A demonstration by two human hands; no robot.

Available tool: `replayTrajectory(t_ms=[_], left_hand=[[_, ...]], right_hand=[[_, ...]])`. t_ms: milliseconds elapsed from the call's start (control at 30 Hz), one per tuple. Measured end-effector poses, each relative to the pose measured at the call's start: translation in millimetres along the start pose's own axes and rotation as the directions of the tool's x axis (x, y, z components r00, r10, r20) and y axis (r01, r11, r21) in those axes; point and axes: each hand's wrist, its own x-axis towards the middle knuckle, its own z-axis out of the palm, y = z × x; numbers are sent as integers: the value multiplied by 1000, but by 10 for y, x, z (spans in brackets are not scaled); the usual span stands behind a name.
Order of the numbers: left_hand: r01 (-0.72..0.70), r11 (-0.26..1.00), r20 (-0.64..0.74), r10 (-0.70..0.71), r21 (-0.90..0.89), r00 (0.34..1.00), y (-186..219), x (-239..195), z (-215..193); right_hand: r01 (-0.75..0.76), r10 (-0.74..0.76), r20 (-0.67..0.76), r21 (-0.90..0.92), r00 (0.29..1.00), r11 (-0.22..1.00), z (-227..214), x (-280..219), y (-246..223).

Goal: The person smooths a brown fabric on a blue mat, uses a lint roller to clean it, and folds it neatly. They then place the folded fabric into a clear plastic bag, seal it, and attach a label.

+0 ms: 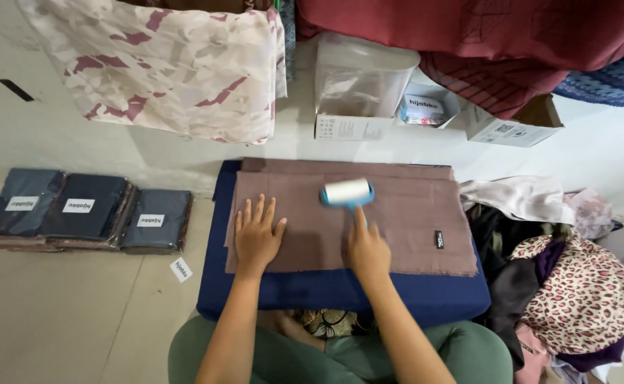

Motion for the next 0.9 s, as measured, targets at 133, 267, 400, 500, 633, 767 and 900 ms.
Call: replayTrajectory(t_ms=[133,267,400,500,633,767,900], left_hand=[[-10,1000,20,10,3,1000,9,35,-71],[78,996,229,-66,-43,971,20,91,-153],[129,992,373,-120,1,920,-7,124,-59],[158,987,488,-150,25,860,10,175,-110],[131,990,451,-140,51,882,20,167,-85],[143,990,392,-135,10,910,15,118,-52],[144,988,389,-154,57,908,71,133,-177]], right_hand=[[-85,69,100,158,993,984,176,618,-189],[-53,37,125,129,992,990,69,413,-65],[46,-47,37,44,998,998,-360,-535,228],[75,-77,-28,-72,997,995,-744,-1331,434],[-199,214,204,-91,955,976,-930,-1603,574],[-150,155,122,-55,980,987,-720,-1097,685],[-66,32,-154,-225,988,972,-297,-139,627]])
